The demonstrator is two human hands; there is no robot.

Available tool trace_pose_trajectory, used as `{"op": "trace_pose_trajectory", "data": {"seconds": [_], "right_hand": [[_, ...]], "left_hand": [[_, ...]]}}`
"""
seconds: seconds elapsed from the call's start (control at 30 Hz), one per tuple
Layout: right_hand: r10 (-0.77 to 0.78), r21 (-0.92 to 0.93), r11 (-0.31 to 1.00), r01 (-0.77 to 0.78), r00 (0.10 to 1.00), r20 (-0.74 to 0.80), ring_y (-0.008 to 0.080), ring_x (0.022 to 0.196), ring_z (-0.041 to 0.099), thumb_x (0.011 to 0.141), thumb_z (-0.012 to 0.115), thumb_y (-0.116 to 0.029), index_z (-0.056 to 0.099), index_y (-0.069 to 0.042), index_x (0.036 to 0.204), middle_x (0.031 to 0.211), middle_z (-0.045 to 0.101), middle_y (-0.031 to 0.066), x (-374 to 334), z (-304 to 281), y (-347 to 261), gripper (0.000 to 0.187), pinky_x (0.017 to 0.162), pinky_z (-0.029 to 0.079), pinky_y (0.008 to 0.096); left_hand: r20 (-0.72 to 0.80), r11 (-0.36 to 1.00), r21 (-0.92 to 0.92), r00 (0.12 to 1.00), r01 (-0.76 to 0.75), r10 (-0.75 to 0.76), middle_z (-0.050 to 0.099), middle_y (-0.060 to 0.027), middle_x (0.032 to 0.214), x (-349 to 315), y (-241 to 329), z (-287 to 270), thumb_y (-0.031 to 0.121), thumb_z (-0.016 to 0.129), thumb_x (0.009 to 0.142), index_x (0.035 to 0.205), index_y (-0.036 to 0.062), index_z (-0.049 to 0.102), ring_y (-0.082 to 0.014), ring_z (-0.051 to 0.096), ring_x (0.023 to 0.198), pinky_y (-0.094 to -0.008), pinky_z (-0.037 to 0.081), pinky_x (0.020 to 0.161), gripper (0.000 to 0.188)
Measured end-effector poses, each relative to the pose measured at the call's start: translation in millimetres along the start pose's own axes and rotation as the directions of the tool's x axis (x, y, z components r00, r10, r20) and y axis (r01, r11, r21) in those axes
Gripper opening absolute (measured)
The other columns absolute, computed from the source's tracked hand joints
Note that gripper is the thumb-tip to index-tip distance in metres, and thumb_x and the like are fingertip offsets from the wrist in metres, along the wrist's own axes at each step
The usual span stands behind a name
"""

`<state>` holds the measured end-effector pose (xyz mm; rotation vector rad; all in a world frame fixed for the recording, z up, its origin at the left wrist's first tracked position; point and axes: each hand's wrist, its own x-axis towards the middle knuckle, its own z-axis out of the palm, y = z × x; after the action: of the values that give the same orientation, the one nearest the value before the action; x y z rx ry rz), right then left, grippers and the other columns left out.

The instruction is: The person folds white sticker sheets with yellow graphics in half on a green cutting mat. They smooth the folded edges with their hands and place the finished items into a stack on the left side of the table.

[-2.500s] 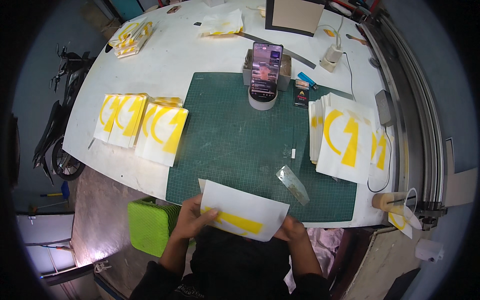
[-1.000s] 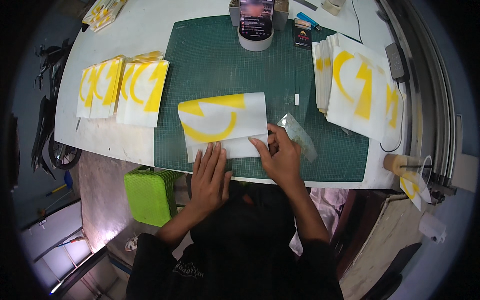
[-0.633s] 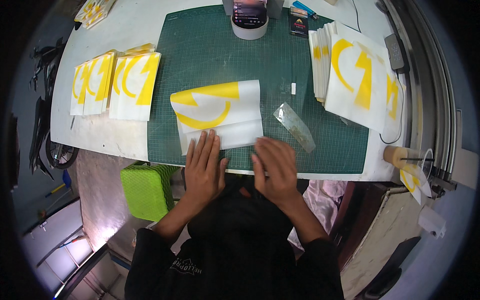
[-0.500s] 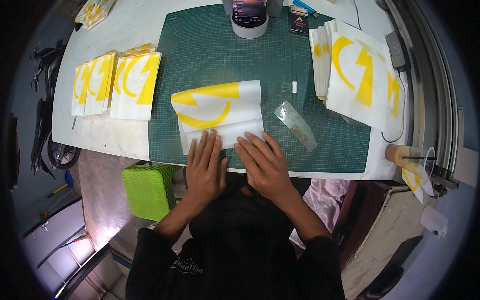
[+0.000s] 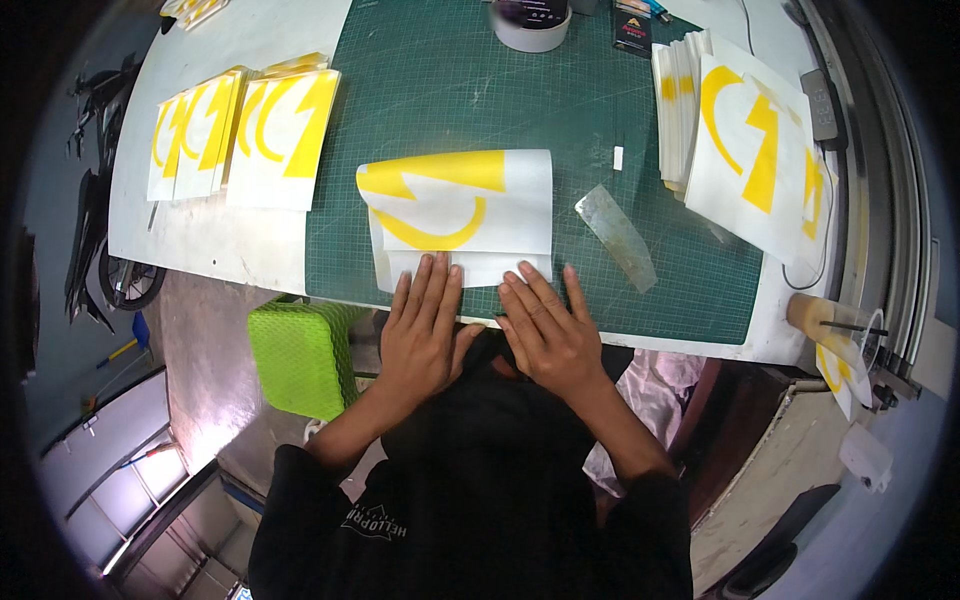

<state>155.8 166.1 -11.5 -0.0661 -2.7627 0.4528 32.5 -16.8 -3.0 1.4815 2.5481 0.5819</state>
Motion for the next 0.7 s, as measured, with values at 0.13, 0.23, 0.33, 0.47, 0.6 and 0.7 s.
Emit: {"op": "trace_pose_trajectory", "data": {"seconds": [0.13,0.23,0.33,0.47,0.6,0.7], "right_hand": [[0.087,-0.041,0.996,-0.084,0.993,0.081,0.0301,0.147,0.050,0.100,0.067,-0.031,0.066,-0.003,0.137,0.148,0.062,0.0117,1,0,-14,0.047,0.122,0.025,0.0684],[0.186,0.048,0.981,-0.190,0.980,0.078,0.0301,0.150,0.045,0.101,0.064,-0.036,0.063,-0.003,0.141,0.153,0.058,0.0113,7,20,-51,0.052,0.122,0.020,0.0706],[0.103,0.094,0.989,-0.111,0.991,0.087,0.0290,0.151,0.045,0.101,0.064,-0.037,0.061,-0.005,0.144,0.155,0.056,0.0093,3,26,-55,0.054,0.123,0.019,0.0699],[0.152,-0.108,0.984,-0.143,0.985,0.083,0.0267,0.149,0.048,0.101,0.064,-0.035,0.062,-0.007,0.145,0.154,0.058,0.0066,-22,1,-6,0.052,0.125,0.014,0.0675],[0.205,-0.069,0.977,-0.202,0.978,0.032,0.0277,0.149,0.048,0.100,0.065,-0.037,0.062,-0.005,0.144,0.152,0.060,0.0098,-27,-3,-5,0.054,0.126,0.010,0.0675],[0.201,-0.009,0.980,-0.200,0.979,0.043,0.0316,0.147,0.050,0.098,0.068,-0.033,0.061,-0.002,0.142,0.148,0.062,0.0131,-21,-12,-9,0.054,0.125,0.015,0.0667]], "left_hand": [[0.000,0.995,0.053,0.997,0.079,-0.079,0.037,-0.0294,0.164,-10,-16,-8,0.036,0.068,0.098,0.157,-0.0067,0.038,-0.0442,0.034,0.155,-0.0587,0.028,0.124,0.079],[0.016,0.998,0.033,0.998,0.054,-0.055,0.035,-0.0300,0.165,-9,-16,-9,0.035,0.070,0.096,0.158,-0.0070,0.036,-0.0450,0.033,0.155,-0.0594,0.028,0.124,0.082],[0.004,0.998,0.057,0.999,0.037,-0.037,0.035,-0.0300,0.165,-10,-18,-7,0.033,0.070,0.096,0.158,-0.0073,0.036,-0.0453,0.032,0.155,-0.0594,0.028,0.124,0.082],[0.014,0.996,0.048,0.997,0.074,-0.075,0.034,-0.0308,0.165,-12,-15,-9,0.036,0.072,0.096,0.158,-0.0085,0.034,-0.0458,0.032,0.155,-0.0616,0.026,0.123,0.085],[0.016,0.995,0.044,0.996,0.088,-0.089,0.030,-0.0324,0.166,-5,-2,-3,0.040,0.072,0.095,0.157,-0.0104,0.034,-0.0471,0.027,0.157,-0.0648,0.022,0.124,0.089],[0.066,0.999,-0.008,0.996,0.053,-0.052,0.026,-0.0331,0.167,10,19,8,0.045,0.070,0.095,0.157,-0.0096,0.034,-0.0482,0.022,0.158,-0.0647,0.018,0.125,0.091]]}}
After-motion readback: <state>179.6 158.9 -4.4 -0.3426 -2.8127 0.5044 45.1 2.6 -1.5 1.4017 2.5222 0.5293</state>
